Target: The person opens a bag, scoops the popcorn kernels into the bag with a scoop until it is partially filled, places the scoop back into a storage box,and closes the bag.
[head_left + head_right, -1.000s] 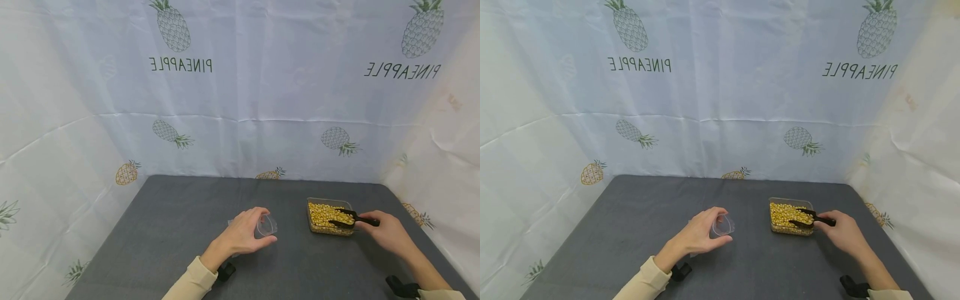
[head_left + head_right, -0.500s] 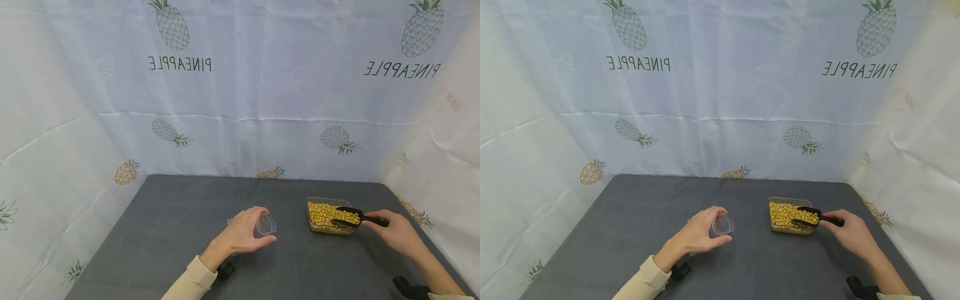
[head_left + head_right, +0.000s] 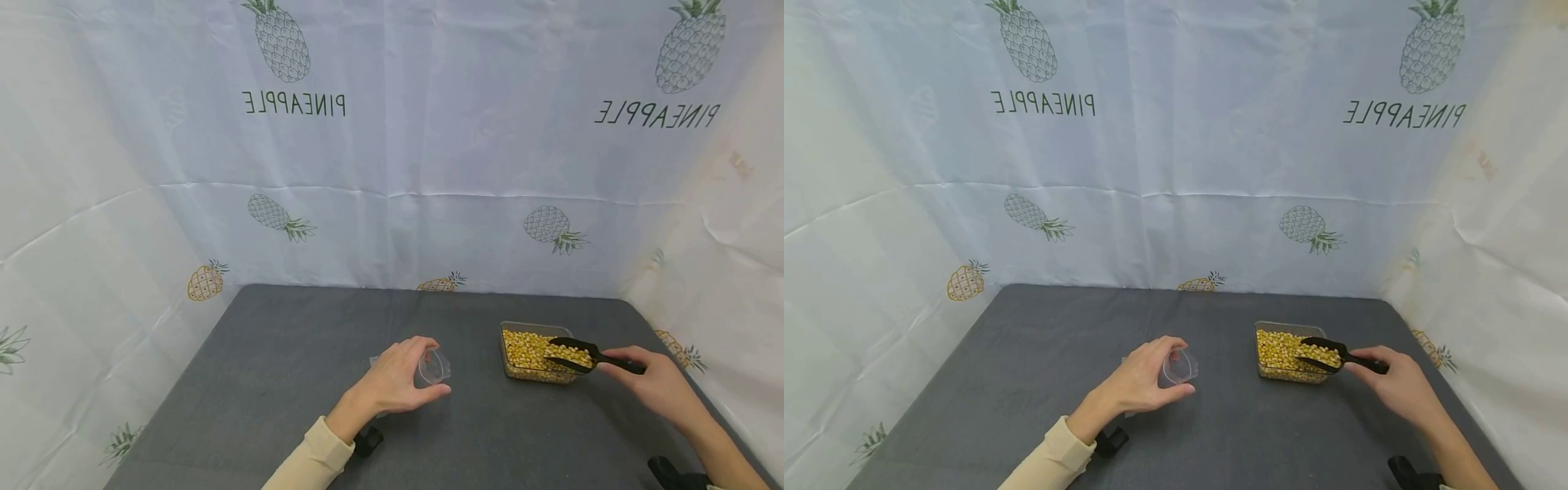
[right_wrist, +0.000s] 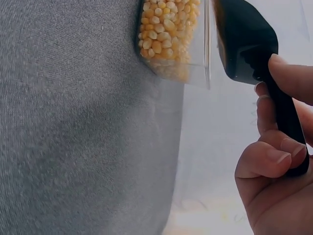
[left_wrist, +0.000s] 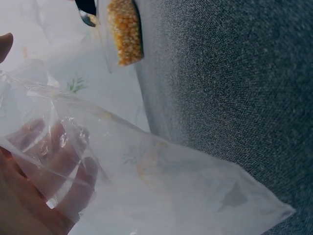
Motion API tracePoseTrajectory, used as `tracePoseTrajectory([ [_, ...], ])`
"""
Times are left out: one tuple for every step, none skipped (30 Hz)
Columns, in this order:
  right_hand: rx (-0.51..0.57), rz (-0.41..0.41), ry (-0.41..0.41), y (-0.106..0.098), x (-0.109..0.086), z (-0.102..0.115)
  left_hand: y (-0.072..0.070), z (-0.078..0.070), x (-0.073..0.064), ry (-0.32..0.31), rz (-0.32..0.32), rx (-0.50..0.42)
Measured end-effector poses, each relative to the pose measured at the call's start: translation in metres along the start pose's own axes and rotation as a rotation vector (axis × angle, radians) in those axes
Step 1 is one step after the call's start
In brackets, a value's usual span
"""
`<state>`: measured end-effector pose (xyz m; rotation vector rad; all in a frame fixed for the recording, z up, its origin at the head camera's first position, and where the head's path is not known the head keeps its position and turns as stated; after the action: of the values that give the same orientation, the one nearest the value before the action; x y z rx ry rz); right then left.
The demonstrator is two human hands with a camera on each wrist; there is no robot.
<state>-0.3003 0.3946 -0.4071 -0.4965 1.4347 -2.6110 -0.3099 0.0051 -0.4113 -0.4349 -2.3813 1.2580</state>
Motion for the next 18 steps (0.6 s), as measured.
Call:
tracePoseTrajectory([
  [0.008, -0.002, 0.004, 0.001, 0.0, 0.0, 0.0, 0.0, 0.0, -0.002, 0.001, -0.001],
  [0.014, -0.005, 0.006, 0.001, 0.0, -0.001, 0.0, 0.0, 0.0, -0.004, 0.002, -0.003],
  [0.025, -0.008, 0.009, 0.002, 0.0, -0.001, 0.001, 0.0, 0.0, -0.007, 0.004, -0.004],
  [0.038, -0.009, 0.012, 0.004, 0.0, -0.001, 0.001, 0.001, 0.0, -0.011, 0.006, -0.003],
  [0.056, -0.012, 0.017, 0.005, 0.0, -0.001, 0.001, 0.001, 0.0, -0.016, 0.009, -0.002],
  [0.072, -0.014, 0.022, 0.007, 0.0, -0.001, 0.002, 0.002, 0.0, -0.021, 0.011, -0.003],
  [0.089, -0.014, 0.029, 0.008, 0.0, -0.001, 0.002, 0.002, 0.0, -0.025, 0.013, -0.005],
  [0.104, -0.017, 0.034, 0.01, 0.0, -0.001, 0.003, 0.003, 0.0, -0.028, 0.015, -0.006],
  [0.118, -0.018, 0.038, 0.011, 0.0, -0.001, 0.003, 0.003, 0.0, -0.03, 0.016, -0.006],
  [0.129, -0.02, 0.038, 0.013, 0.0, 0.0, 0.003, 0.004, 0.0, -0.033, 0.018, -0.006],
  [0.137, -0.024, 0.035, 0.014, 0.001, 0.001, 0.004, 0.004, 0.0, -0.033, 0.018, -0.006],
  [0.142, -0.024, 0.032, 0.015, 0.001, 0.002, 0.004, 0.004, 0.0, -0.034, 0.018, -0.008],
  [0.147, -0.026, 0.026, 0.017, 0.001, 0.003, 0.004, 0.004, 0.0, -0.037, 0.019, -0.01],
  [0.148, -0.029, 0.018, 0.018, 0.002, 0.004, 0.004, 0.004, 0.0, -0.036, 0.019, -0.013],
  [0.151, -0.031, 0.011, 0.019, 0.002, 0.006, 0.003, 0.004, 0.0, -0.035, 0.019, -0.015],
  [0.152, -0.034, 0.002, 0.02, 0.003, 0.008, 0.003, 0.003, 0.0, -0.035, 0.02, -0.018],
  [0.154, -0.036, -0.002, 0.02, 0.004, 0.01, 0.003, 0.003, 0.0, -0.036, 0.022, -0.021],
  [0.156, -0.036, -0.004, 0.021, 0.004, 0.012, 0.003, 0.004, 0.0, -0.038, 0.023, -0.022],
])
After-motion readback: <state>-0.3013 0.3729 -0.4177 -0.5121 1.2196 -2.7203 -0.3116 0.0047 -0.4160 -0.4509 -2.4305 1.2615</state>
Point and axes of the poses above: each hand's wrist, its own x-axis towards the middle knuckle, its own y-axis out of the palm, z = x × y, the point moved 9 cm from there along x, towards the middle knuckle, and after that the axes turned 15 degrees about -y, right-handed, at the moved point
